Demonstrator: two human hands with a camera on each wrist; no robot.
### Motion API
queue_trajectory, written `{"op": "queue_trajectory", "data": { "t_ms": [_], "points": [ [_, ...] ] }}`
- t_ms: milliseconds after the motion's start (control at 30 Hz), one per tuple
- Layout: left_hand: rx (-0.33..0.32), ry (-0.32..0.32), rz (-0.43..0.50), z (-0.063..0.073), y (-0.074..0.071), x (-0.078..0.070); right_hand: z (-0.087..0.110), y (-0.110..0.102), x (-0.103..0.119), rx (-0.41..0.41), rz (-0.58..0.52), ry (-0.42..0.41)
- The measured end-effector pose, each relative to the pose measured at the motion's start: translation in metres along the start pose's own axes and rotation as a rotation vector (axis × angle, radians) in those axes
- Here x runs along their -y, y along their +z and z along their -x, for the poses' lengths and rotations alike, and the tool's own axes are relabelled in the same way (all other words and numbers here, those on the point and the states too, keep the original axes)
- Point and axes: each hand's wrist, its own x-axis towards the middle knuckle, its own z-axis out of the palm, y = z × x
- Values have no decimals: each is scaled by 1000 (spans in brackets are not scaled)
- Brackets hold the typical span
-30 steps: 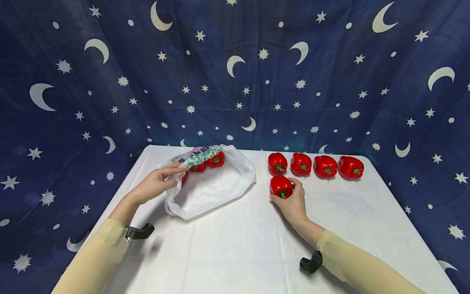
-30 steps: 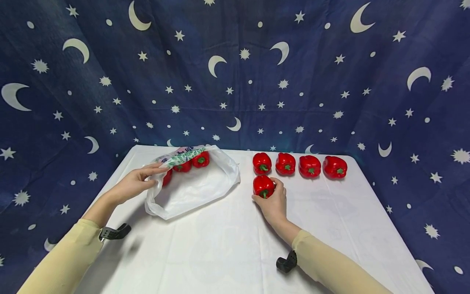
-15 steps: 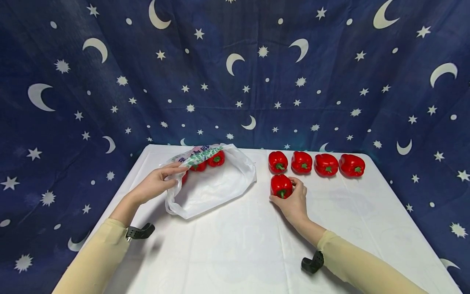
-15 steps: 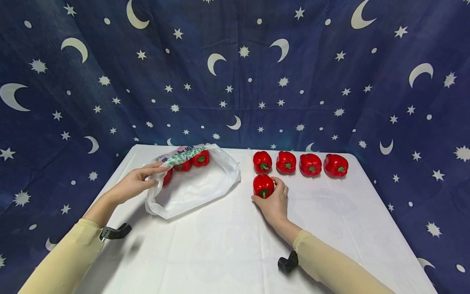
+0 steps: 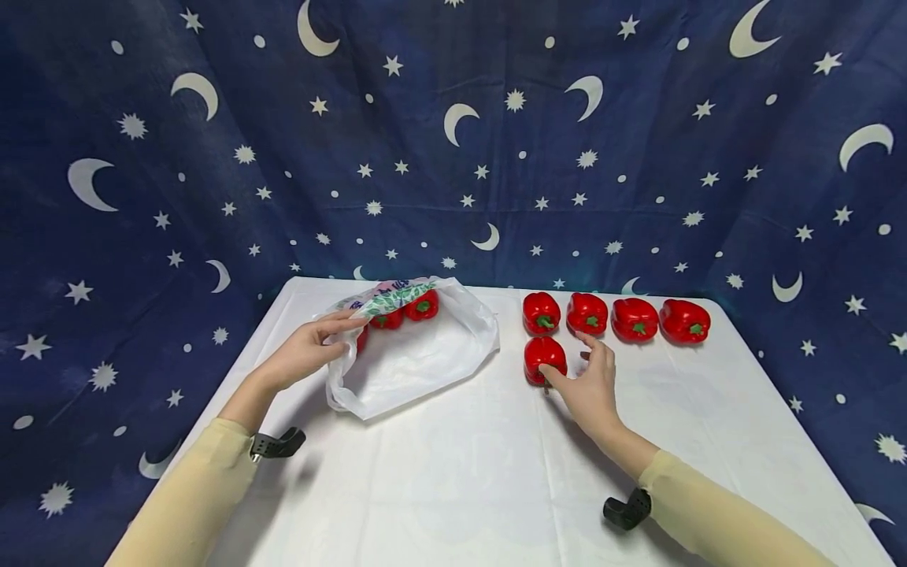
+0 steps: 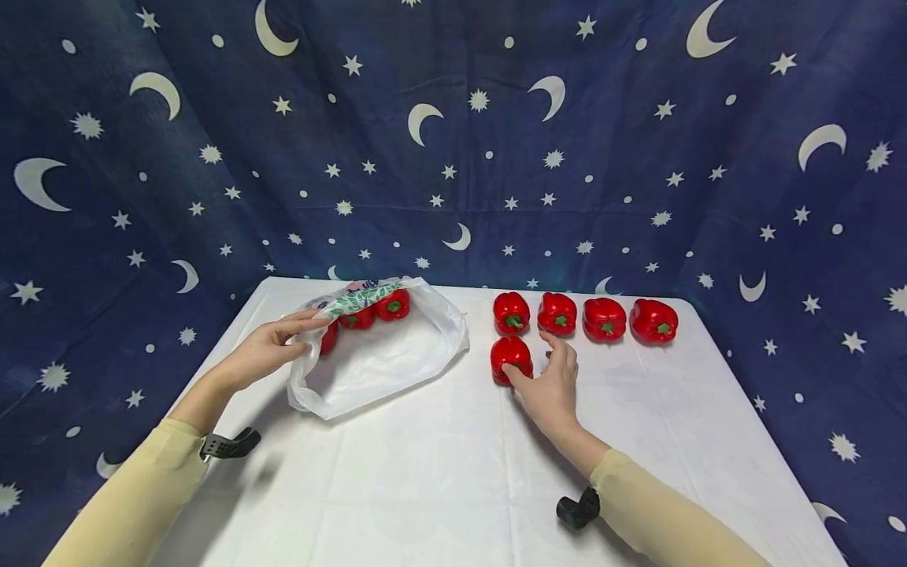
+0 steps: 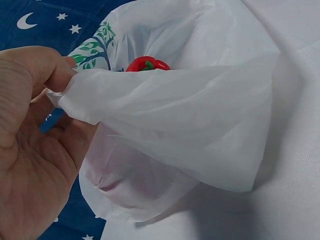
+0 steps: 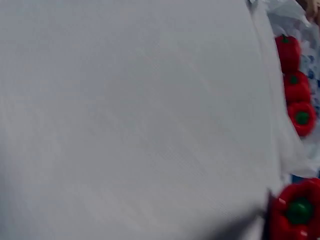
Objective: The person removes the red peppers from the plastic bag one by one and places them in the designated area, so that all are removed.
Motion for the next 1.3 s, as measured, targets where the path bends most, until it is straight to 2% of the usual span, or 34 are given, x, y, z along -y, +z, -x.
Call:
{"op": "queue_trajectory", "data": {
  "t_ms": [133, 200, 333, 433, 567, 767, 967, 1300],
  "points": [
    [-19, 9, 27, 1, 0, -1, -4, -13, 15, -50, 5, -226],
    [-29, 18, 29, 1, -1, -1, -5, -16, 25, -50, 17, -321],
    [-40, 32, 44, 1, -2, -3, -5, -12, 44, 21, 16, -426],
    [-51, 40, 48, 1, -5, -5, -3, 0, 57, 111, -17, -435],
    [-68, 47, 33, 1, -6, -7, -1, 24, 70, 229, -49, -407],
    [-70, 67, 77, 1, -7, -8, -1, 65, 85, 379, -102, -408],
    [-65, 60, 86, 0, -7, -10, -1, 95, 94, 452, -111, -394],
    [-57, 53, 64, -1, -7, -12, -4, 139, 110, 547, -104, -422]
  ]
}}
